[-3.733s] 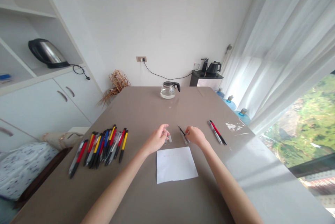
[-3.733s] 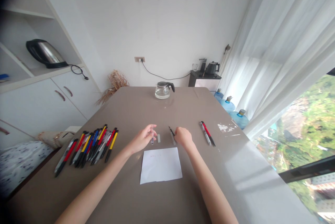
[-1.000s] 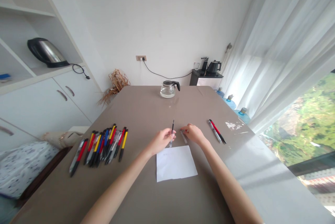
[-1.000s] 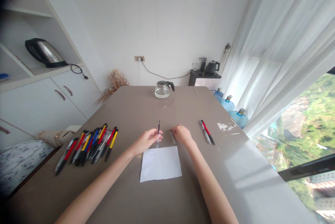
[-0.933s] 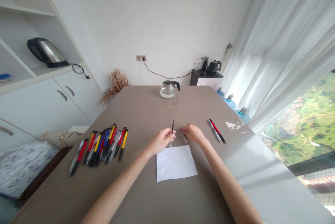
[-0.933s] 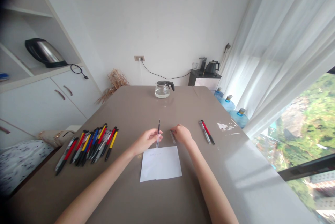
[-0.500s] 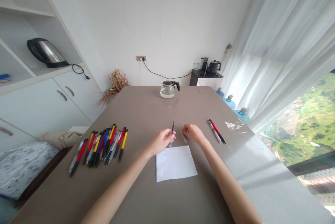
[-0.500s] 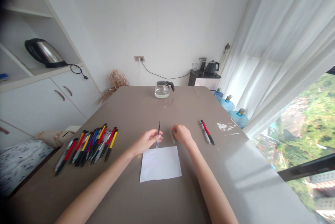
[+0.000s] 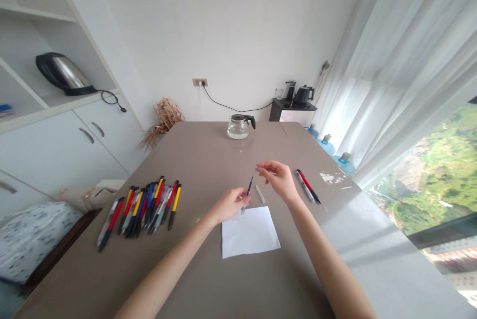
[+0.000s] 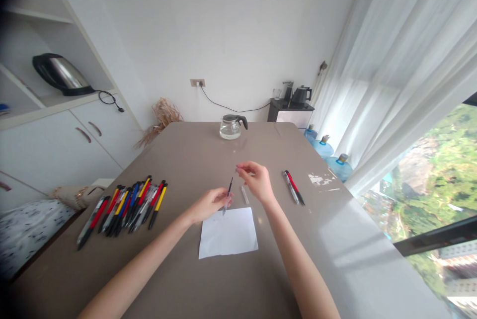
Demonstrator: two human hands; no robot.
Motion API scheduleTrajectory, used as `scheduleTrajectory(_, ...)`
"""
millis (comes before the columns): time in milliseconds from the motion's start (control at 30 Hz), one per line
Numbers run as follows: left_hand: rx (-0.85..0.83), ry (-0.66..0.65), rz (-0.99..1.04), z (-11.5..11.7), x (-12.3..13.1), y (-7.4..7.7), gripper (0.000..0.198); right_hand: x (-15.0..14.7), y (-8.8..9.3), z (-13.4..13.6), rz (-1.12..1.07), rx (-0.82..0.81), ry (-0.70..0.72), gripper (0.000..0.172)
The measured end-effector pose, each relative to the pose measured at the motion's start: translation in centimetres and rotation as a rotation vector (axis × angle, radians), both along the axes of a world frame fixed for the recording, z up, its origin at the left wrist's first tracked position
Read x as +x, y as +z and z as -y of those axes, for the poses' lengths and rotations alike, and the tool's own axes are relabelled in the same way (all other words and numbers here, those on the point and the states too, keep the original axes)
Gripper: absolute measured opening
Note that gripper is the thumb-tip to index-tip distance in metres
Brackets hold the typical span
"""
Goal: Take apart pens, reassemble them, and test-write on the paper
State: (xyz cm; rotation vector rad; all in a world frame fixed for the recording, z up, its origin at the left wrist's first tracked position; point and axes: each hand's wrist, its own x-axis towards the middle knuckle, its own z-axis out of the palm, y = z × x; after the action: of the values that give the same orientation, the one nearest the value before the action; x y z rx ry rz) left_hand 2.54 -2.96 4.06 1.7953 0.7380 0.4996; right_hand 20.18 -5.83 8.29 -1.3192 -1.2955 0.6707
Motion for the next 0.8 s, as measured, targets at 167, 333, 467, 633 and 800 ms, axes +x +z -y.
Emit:
scheduleTrajectory(167, 0.005, -0.005, -0.001, 0.11, -0.03, 0.14, 0.032, -0.17, 0.1, 0.05, 0.001, -0.01, 0.007, 0.027)
scheduleTrajectory(333, 0.01, -0.005, -0.008, 0.13, -0.05, 0.2, 0.033, -0.22, -0.06, -0.03, 0.011, -0.017, 0.028, 0.027)
scheduleTrajectory(467, 0.025, -0.009, -0.023, 0.07, 0.03, 0.15, 0.034, -0.18, -0.12, -0.03, 0.021, -0.015, 0.031, 0.028)
scheduleTrajectory(633, 0.024, -0.019, -0.034, 0.03, 0.03, 0.17, 0.034, -0.19, -0.06, 0.01, 0.047, -0.013, 0.056, 0.027)
scheduleTrajectory(800, 0.016, -0.011, -0.039, 0.1, 0.0, 0.27, 0.034, -0.29, 0.07, 0.11, 0.092, -0.031, 0.087, 0.026)
